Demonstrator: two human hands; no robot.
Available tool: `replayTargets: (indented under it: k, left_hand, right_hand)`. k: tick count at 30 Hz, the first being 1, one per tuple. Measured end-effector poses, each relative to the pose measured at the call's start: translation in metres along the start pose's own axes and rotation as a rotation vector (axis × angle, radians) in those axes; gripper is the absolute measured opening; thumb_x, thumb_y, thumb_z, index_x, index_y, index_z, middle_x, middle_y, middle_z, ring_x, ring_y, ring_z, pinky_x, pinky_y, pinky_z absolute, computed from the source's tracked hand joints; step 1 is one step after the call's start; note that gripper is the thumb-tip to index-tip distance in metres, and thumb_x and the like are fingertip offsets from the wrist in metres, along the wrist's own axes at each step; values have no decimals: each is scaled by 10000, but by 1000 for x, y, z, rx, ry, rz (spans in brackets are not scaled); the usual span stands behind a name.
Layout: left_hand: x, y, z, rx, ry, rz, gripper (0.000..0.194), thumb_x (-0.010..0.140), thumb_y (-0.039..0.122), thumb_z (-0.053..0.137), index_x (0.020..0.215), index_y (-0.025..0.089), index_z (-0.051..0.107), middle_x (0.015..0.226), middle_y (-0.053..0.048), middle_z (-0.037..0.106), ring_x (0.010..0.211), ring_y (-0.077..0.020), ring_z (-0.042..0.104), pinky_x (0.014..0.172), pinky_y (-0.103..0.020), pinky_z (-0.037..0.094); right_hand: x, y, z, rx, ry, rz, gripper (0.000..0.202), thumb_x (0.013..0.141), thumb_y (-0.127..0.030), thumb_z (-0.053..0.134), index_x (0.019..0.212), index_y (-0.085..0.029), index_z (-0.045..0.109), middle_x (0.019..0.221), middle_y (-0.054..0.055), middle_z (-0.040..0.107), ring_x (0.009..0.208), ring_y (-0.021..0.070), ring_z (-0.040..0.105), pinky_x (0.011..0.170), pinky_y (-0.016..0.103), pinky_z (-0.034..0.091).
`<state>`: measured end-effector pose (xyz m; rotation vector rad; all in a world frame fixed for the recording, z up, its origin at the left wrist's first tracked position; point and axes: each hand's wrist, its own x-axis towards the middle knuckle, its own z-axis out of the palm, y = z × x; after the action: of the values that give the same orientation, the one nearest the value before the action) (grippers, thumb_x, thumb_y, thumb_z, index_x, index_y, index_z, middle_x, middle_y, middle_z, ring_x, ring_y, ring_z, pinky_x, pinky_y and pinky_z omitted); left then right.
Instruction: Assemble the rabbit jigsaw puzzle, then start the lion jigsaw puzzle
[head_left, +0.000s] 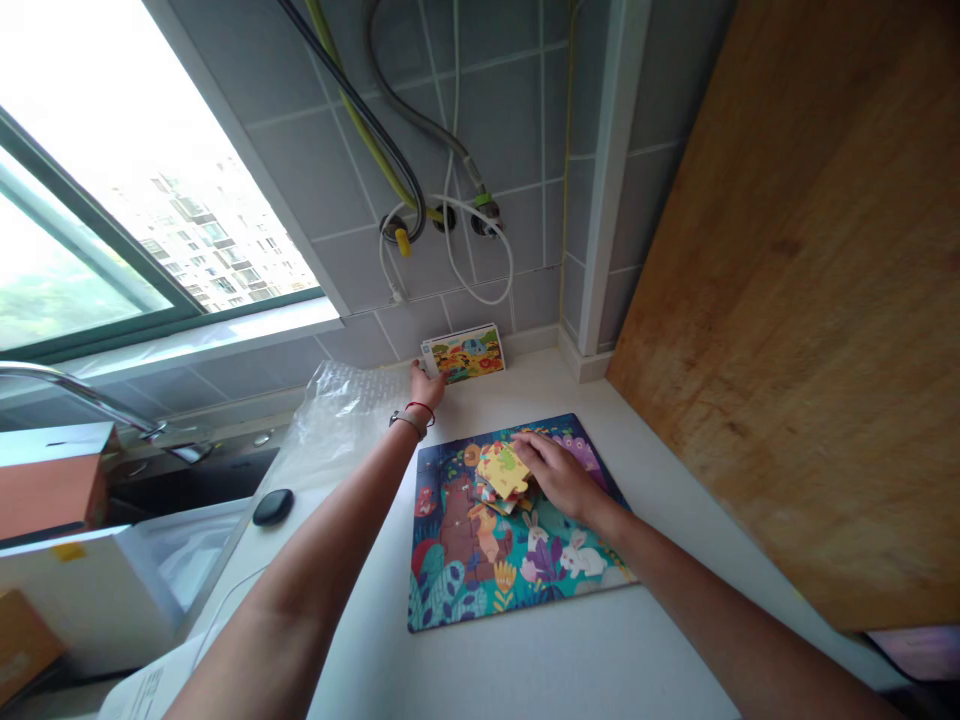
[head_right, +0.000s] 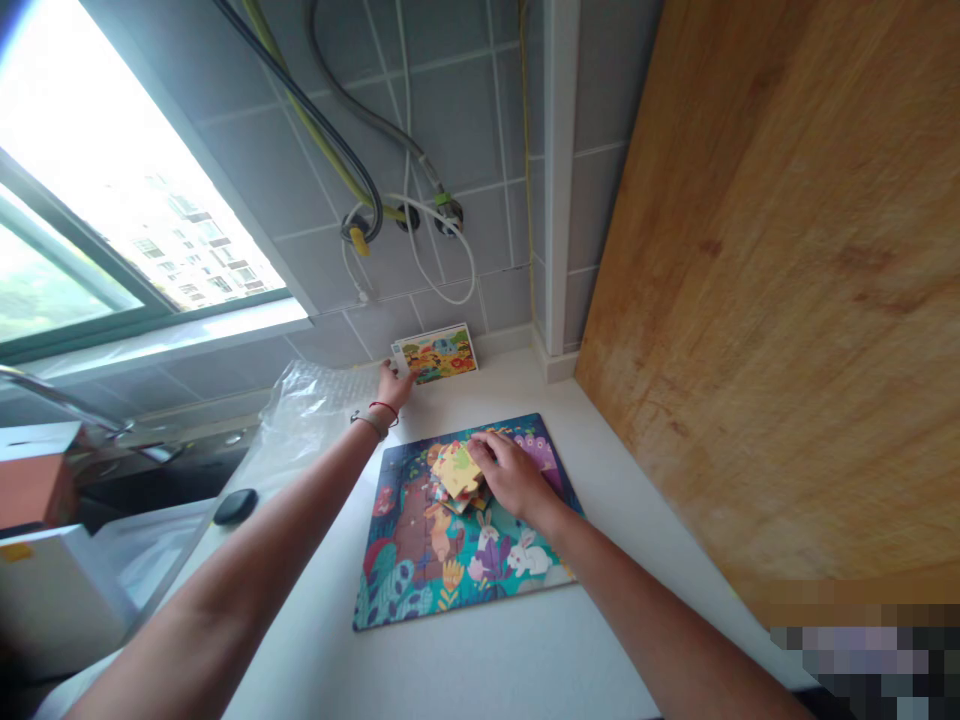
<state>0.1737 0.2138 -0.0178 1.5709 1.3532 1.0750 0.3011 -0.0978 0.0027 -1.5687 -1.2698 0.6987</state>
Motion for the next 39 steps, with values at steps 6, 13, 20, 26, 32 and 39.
replayTargets:
  k: [6,13,20,26,32,39]
  left_hand:
    - [12,1,0,25,10,-73,837,876,221,800,1553,95,324,1295,-226,710,1210,-295,711,1034,-358,542]
    - [18,-7,-3,41,5,-100,759,926,267,749,1536,92,333,1260,-213,722,1138,-268,735,999,-347,547]
    - [16,-7,-5,33,-5,-90,739,944,316,738,1526,101,337,1259,-221,720,1120,-273,744,977,-349,556]
    - [13,-7,-5,37,-26,-69,919,811,304,881,1525,140,327,1229,-200,735,1086,-272,758,970,-355,569]
    - [9,-3,-4,79,-43,-28,987,712,199,936,1510,130,359,1103,-160,767,1013,-285,773,931,-374,589]
    - [6,1,-4,199,18,2,792,779,206,861,1451,149,446,976,-99,761,1068,-300,745,978,-402,547]
  right_hand:
    - [-1,-2,-1,8,-4,-8,492,999,-605,465,1168,-233,737,1288,110,734,1219,290,662,1112,440,469]
    - [0,1,1,20,0,-12,491,999,-620,479,1161,-235,736,1288,113,732,1213,289,660,1111,442,460]
    - [0,1,0,24,2,-9,507,996,-630,475,1160,-229,736,1286,118,730,1216,296,658,1111,445,456]
    - [0,0,0,25,-1,-13,502,1001,-622,468,1166,-231,735,1298,116,725,1228,291,653,1119,442,453]
    - [0,2,1,18,-5,-5,492,1005,-601,466,1164,-217,729,1291,129,726,1233,295,649,1113,454,457]
    - [-1,-1,-1,10,-5,-8,485,1015,-602,466,1164,-222,727,1268,121,732,1209,279,655,1094,438,472]
